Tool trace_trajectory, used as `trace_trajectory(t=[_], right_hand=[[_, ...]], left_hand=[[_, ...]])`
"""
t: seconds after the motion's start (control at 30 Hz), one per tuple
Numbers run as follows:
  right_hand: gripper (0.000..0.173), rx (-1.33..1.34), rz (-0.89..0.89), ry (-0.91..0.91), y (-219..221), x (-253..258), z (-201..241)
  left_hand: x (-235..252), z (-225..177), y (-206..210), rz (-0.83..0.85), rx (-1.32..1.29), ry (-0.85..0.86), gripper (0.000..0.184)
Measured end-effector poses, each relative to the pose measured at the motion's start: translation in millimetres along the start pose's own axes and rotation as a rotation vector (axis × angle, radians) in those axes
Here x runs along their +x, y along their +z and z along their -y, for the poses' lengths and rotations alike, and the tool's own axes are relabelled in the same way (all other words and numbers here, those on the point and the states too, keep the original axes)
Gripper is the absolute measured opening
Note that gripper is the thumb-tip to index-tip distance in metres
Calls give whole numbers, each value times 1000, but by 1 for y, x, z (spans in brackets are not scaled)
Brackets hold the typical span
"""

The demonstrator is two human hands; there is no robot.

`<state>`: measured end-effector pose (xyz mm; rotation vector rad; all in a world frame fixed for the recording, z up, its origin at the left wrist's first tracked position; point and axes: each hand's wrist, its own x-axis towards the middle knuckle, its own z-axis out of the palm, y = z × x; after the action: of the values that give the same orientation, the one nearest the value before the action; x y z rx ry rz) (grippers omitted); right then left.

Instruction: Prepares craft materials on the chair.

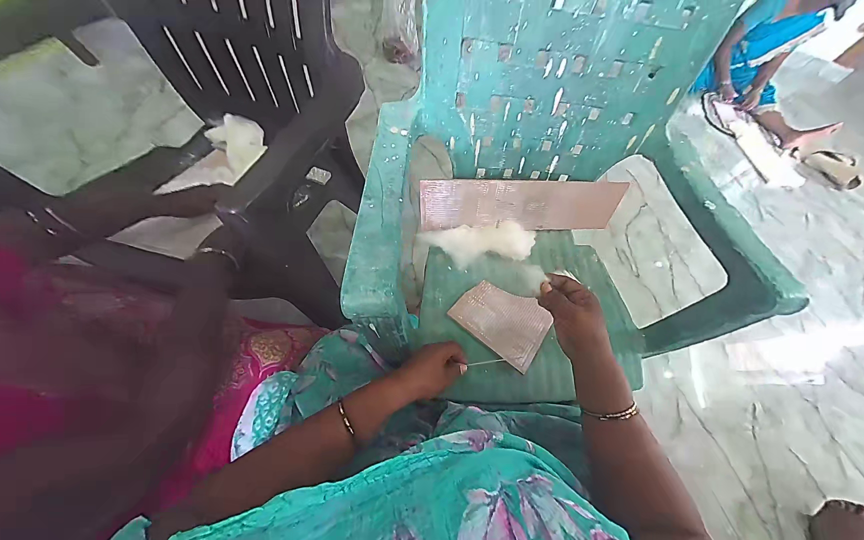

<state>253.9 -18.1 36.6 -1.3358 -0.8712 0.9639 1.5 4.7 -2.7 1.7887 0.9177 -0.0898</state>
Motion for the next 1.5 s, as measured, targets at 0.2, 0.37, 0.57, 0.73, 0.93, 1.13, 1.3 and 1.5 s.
trace_trajectory(t=[0.2, 0.37, 0.57, 0.73, 0.93, 1.13, 1.3, 1.5], right_hand=[[22, 362, 98, 16, 1, -41, -8], [17, 322, 173, -20, 19, -66, -24], [17, 261, 181, -29, 21, -82, -20], [23, 384, 119, 9, 2, -77, -13], [19, 368, 264, 254, -6, -81, 7], [12, 441, 215, 146, -10, -83, 8], [15, 481, 201, 153, -14, -81, 9], [13, 458, 215, 91, -9, -82, 7]], left_hand=[[-13, -10, 5, -357, -440, 29, 23], [-11, -56, 4, -513, -604, 201, 29], [-13, -77, 16, -521, -524, 265, 5], [-23, -89, 16, -498, -550, 218, 5], [-24, -105, 17, -458, -449, 210, 1], [-24, -112, 19, -518, -382, 209, 4], [-26, -113, 20, -480, -524, 304, 5], [-15, -111, 21, -357, -611, 361, 22]])
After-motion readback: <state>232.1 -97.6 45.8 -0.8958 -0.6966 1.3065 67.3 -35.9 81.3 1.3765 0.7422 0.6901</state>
